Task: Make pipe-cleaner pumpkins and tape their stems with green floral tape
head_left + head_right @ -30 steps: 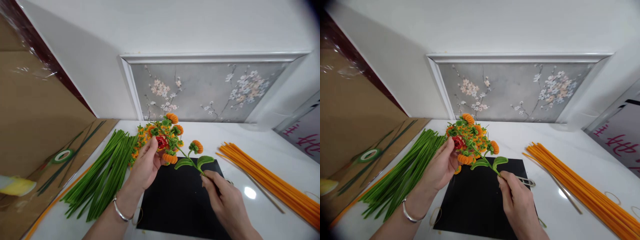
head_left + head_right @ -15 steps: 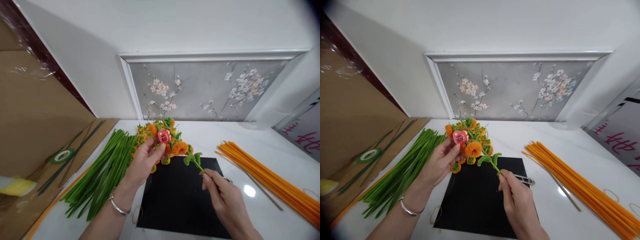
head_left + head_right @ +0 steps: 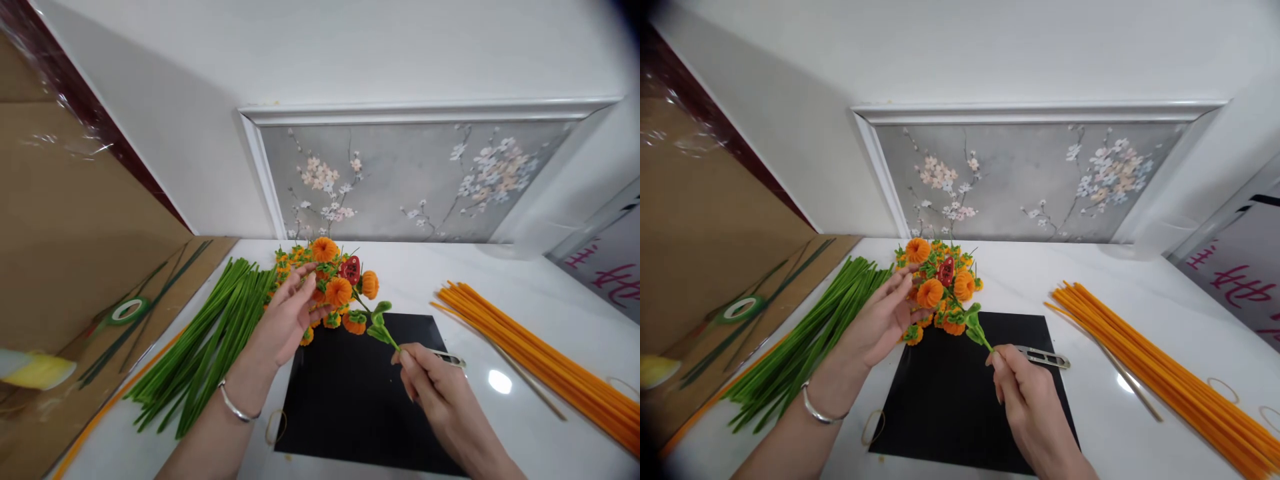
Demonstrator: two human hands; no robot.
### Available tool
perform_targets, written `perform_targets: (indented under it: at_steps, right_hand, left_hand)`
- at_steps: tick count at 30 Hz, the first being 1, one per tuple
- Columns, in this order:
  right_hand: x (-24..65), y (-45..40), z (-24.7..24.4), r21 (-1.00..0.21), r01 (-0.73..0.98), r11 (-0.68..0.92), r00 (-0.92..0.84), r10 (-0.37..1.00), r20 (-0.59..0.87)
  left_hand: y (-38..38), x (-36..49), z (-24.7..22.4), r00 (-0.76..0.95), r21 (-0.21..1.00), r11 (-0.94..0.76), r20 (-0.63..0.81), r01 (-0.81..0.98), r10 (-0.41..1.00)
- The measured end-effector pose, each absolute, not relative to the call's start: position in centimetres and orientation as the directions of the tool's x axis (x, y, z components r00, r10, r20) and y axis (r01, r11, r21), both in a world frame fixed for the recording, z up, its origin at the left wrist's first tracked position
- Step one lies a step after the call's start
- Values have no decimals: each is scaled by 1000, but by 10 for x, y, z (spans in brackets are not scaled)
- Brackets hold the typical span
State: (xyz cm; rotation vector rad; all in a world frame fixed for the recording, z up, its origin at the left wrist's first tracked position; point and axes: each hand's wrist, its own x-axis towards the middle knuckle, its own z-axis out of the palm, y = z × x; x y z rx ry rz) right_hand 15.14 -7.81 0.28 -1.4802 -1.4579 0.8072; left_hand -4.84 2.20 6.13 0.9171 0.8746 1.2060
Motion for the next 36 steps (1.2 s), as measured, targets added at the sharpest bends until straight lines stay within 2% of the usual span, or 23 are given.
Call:
perform_targets:
  at_steps: [10, 13, 20, 25, 31, 36]
  right_hand:
    - [147, -78, 6, -983, 127, -129, 72, 990, -121]
    - [148, -77, 7, -981, 97, -166, 27, 986, -164]
    - [151, -74, -1, -983, 126, -133, -45, 989, -139]
    - [152, -75, -7, -975, 175, -134, -57, 988, -146]
    - [153, -76, -10, -959, 281, -39, -5, 999, -42]
    - [151, -76, -8, -961, 273, -35, -6, 999, -38]
  left_hand:
    - [21, -53, 67, 96, 899, 118, -85, -421, 992]
    - [20, -54, 67, 109, 893, 138, -100, -428, 989]
    - [18, -53, 61, 135, 826, 232, -188, -513, 973]
    - [17, -53, 61, 158, 798, 236, -177, -554, 971]
    - [11, -54, 64, 208, 782, 246, -152, -573, 966]
    - [4, -51, 69, 242, 774, 270, -155, -573, 958]
